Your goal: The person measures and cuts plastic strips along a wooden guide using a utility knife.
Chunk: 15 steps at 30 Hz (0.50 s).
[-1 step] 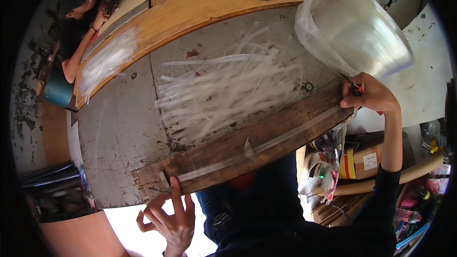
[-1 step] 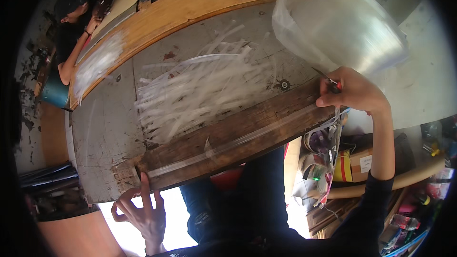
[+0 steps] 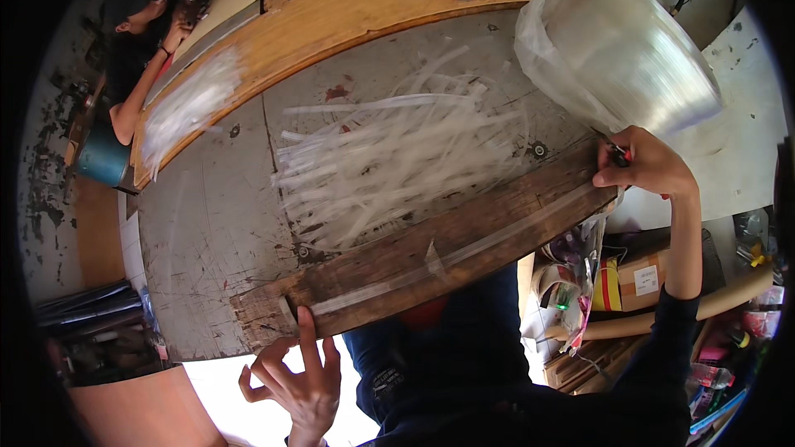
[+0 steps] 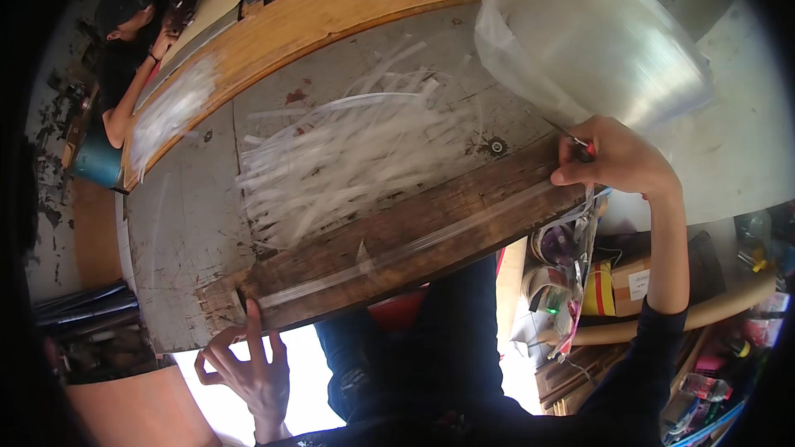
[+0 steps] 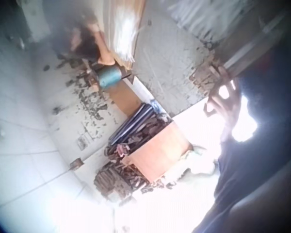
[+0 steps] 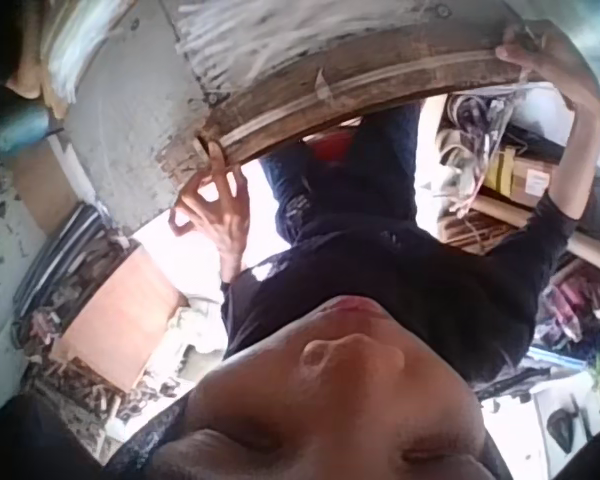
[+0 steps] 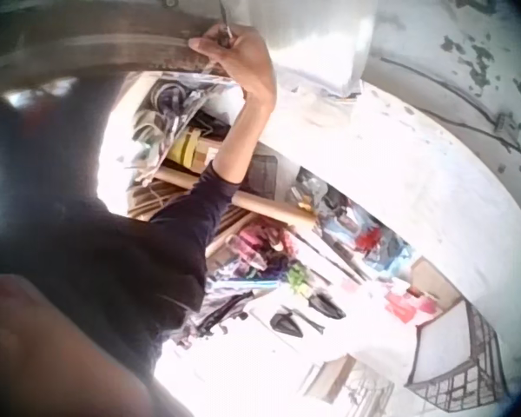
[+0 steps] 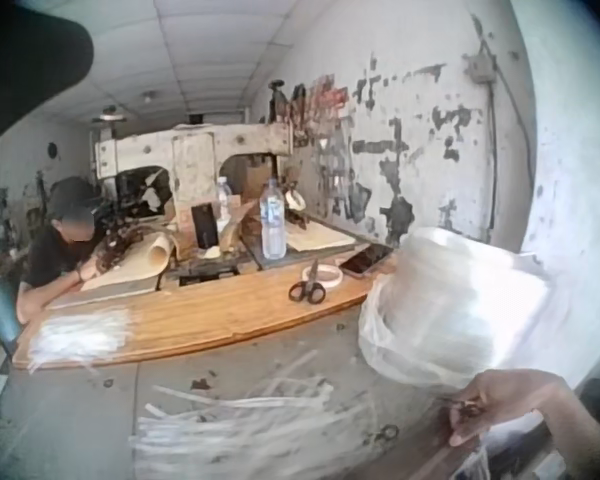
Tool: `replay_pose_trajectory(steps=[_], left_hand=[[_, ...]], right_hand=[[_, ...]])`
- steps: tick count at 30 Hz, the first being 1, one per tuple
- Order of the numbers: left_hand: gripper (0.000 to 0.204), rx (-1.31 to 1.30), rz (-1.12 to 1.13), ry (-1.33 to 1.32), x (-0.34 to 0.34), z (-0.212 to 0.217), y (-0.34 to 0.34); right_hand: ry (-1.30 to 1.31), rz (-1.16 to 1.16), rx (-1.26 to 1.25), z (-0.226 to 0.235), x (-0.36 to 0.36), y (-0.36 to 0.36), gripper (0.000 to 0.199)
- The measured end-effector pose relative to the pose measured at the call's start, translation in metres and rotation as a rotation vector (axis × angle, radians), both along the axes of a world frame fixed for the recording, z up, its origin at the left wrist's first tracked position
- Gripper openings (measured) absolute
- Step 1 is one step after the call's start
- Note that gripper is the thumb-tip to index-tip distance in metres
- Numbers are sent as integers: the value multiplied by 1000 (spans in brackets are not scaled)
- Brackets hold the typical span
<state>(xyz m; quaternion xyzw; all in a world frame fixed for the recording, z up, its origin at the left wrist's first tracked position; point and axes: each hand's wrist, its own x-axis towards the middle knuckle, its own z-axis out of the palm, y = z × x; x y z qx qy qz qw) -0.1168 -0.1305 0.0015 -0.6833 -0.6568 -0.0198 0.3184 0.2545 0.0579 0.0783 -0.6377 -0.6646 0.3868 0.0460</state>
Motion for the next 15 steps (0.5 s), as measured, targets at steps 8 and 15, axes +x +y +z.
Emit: replay_pose_trajectory(steps=[8,15], left_hand=[[51,10,42,-92,6,1,-1],[35,2,81,-210,14,0,13]], right_hand=[[-126,59,66,-1,-2,-1,24],[-108,72,86,-3,3,0,24]])
